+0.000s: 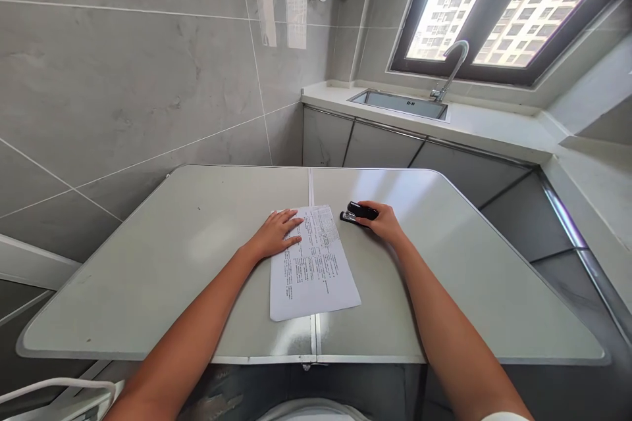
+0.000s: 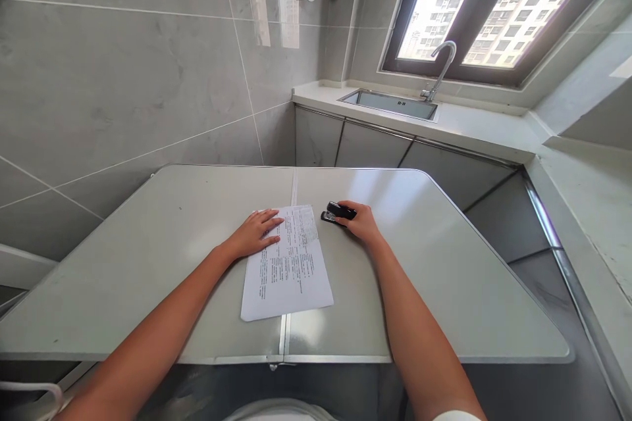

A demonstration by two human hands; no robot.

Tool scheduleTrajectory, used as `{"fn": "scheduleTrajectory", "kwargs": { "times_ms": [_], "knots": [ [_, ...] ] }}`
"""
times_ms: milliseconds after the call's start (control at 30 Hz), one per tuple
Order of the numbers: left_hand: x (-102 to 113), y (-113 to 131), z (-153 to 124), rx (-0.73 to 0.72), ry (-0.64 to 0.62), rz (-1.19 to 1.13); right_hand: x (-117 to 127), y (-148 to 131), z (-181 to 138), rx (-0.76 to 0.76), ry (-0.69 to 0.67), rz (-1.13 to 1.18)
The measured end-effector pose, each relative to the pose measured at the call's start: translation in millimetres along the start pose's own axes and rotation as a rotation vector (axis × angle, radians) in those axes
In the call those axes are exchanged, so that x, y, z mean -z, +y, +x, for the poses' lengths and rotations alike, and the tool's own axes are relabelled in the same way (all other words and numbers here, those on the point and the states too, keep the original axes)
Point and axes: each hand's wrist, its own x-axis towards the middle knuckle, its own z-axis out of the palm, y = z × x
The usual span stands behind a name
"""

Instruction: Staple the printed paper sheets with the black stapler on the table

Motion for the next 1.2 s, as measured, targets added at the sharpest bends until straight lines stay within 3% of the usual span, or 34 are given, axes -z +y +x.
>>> {"fn": "scheduleTrajectory", "kwargs": {
  "times_ms": [167,267,433,600,767,1200],
  "knots": [
    [-1.8,-2.5,0.5,0.045,0.003,0.041,12.9,-18.9,-6.8,0.17,-0.479,0.042],
    [-1.3,-1.3,0.8,0.061,-0.023,0.072,10.7,-34.3,-10.2,0.272,-0.615,0.036],
    [3.2,3.1,0.3,0.059,-0.066,0.112,-0.6,-38.9,-12.0,0.388,-0.579,0.099],
    [3.5,20.6,0.6,-0.033,-0.063,0.021,-8.7,-39.0,-13.4,0.453,-0.527,0.095],
    [0.2,36.6,2.3,-0.16,-0.168,-0.079,-12.6,-46.4,-15.1,0.484,-0.519,0.033],
    [0.2,34.0,2.0,-0.155,-0.169,-0.066,-15.7,-49.1,-15.7,0.502,-0.538,-0.014]
  ]
}}
